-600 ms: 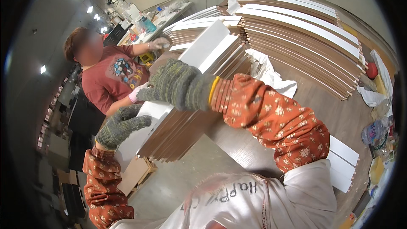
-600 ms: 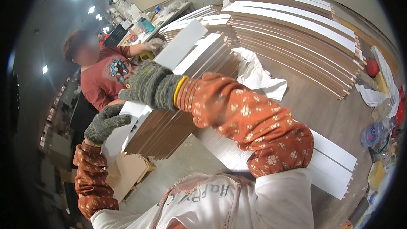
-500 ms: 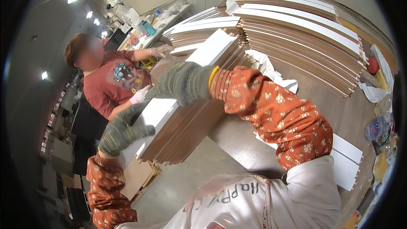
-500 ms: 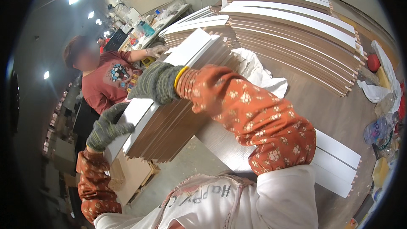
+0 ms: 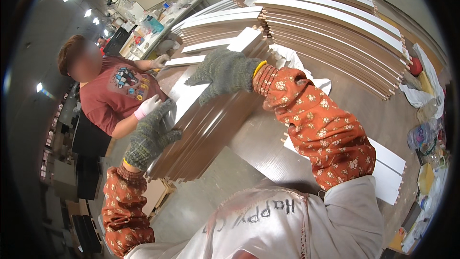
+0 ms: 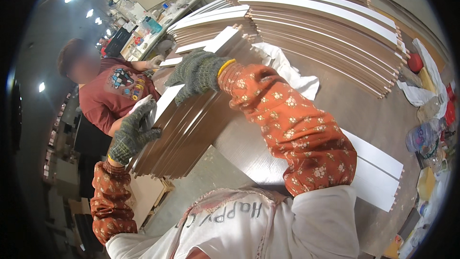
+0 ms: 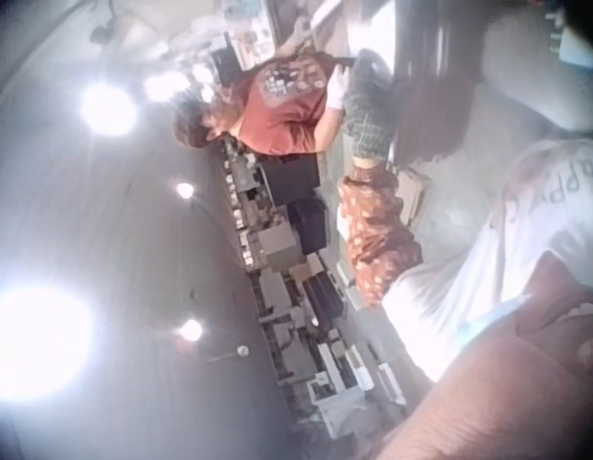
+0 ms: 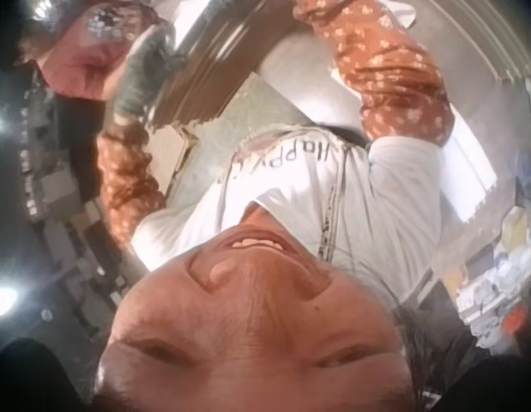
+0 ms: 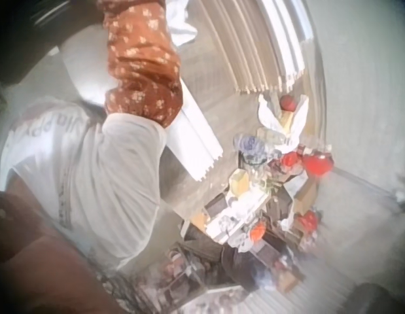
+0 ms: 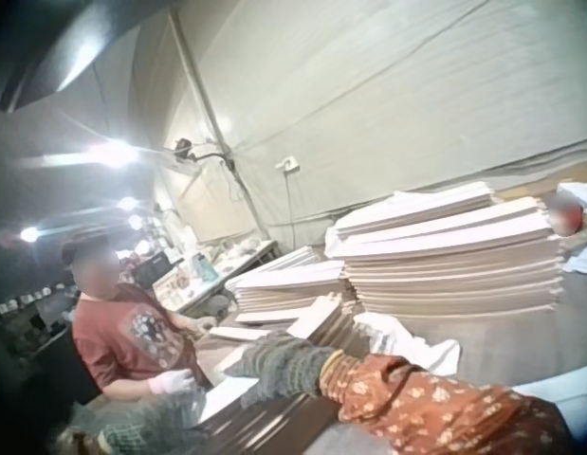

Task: The person wipes white wooden boards with a cloth, applies liquid to the cloth from a bottle, uses a yellow sponge on the board edges, and scrapes wooden dowels at the ends of the boards with a small tool before stacking them.

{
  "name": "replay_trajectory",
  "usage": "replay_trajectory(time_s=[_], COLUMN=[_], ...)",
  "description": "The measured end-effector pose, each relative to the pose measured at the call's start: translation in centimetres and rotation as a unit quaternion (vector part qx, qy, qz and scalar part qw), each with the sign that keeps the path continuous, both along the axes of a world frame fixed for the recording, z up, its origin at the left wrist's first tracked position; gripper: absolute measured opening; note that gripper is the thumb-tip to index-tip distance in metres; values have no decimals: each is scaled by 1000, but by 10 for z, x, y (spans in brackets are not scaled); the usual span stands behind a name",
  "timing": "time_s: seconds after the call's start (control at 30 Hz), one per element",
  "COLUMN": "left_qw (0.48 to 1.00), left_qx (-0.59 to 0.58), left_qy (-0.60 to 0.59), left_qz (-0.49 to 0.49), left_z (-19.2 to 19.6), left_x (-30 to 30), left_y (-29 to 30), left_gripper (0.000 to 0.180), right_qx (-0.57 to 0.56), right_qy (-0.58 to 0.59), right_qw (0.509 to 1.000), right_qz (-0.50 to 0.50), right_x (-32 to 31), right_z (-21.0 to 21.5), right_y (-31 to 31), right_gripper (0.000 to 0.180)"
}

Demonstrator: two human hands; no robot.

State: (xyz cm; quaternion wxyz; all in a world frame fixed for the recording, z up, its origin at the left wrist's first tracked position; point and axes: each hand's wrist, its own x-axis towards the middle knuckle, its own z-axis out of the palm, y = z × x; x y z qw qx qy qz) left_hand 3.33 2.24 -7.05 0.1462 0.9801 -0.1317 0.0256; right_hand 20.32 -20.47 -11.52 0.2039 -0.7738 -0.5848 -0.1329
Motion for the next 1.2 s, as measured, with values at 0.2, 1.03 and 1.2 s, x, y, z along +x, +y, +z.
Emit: replay_trajectory(time_s=[0.2,1.03,1.2], left_qw=[998,861,921], left_qx=[-31,195,48], left_qy=[36,-55,-162], left_qz=[29,-467,-352], left_z=[-5,-147,-245], left_x=[18,104,69], left_y=[6,-250,-255], left_gripper=[77,61,61], right_qx=[63,-63,-110], right_qy=[-68,91,124], right_qw=[994,753,714], right_qz=[-58,-649,-681], right_x=[5,-241,-252], right_z=[-12,-190,-190], right_y=[4,-278,-276], right_gripper=[52,68,72])
